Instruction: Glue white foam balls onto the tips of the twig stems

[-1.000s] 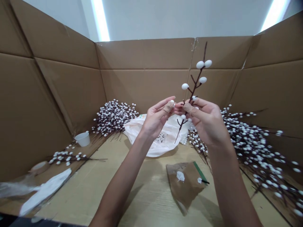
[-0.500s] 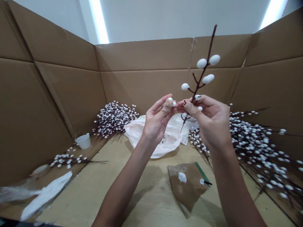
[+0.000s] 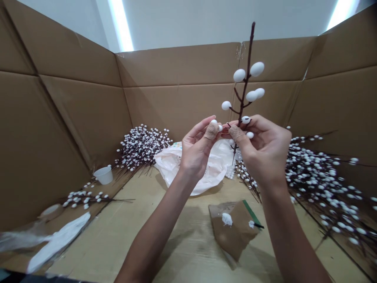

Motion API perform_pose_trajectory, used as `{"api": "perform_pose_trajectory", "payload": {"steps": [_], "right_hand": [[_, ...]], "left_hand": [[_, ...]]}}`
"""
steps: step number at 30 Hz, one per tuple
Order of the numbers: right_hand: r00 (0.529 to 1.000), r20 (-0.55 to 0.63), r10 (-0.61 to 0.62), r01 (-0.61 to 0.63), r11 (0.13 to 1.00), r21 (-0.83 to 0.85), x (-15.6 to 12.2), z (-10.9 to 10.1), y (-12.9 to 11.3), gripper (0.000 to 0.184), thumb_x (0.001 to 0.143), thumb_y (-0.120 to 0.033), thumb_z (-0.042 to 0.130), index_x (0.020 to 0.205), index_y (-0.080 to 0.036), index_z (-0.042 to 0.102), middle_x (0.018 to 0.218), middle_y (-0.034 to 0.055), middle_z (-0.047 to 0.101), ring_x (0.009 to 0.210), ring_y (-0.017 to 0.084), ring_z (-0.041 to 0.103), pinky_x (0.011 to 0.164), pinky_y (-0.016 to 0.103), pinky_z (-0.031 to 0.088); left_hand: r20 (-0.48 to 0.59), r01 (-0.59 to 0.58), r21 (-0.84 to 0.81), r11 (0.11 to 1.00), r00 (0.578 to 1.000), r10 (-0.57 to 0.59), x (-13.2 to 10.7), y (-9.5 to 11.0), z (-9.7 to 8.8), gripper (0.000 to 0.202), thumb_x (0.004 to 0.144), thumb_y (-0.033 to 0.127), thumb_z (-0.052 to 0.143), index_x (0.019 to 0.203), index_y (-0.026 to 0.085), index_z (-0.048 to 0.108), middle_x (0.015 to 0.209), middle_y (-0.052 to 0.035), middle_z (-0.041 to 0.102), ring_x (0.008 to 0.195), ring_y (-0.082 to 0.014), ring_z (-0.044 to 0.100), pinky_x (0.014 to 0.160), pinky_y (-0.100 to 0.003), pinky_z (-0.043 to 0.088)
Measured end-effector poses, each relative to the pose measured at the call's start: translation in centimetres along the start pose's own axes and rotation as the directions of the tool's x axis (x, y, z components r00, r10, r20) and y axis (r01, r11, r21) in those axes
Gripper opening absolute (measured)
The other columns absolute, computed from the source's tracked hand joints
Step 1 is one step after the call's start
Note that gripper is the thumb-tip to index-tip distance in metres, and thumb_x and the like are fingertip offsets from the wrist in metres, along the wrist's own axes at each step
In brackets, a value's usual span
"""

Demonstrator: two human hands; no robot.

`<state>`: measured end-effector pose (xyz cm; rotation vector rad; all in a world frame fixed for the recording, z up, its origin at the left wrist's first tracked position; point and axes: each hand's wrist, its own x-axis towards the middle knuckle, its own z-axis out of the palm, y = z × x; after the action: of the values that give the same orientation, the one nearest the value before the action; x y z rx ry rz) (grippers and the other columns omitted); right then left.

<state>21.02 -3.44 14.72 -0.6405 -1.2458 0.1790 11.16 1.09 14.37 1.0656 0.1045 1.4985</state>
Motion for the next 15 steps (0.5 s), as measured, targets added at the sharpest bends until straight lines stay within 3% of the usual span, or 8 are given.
{"api": "perform_pose_trajectory", "payload": {"steps": [15], "right_hand": [[0.999,-0.009,-0.031,0.03,0.997,-0.076,-0.13,0.23,0.14,0.01,0.08,-0.024,0.067,0.075,-0.02,0.061,0.074,0.0014,0.065,0.069,0.015,0.066,0.065,0.028,0.057]], "left_hand": [[-0.02,0.019,-0.007,1.0,1.0,-0.019,0.18,-0.19,0.0,0.014,0.068,0.023,0.08,0.081,0.023,0.074,0.076,0.0017,0.072,0.093,-0.0163,0.068,0.089,-0.028,0.053]]}}
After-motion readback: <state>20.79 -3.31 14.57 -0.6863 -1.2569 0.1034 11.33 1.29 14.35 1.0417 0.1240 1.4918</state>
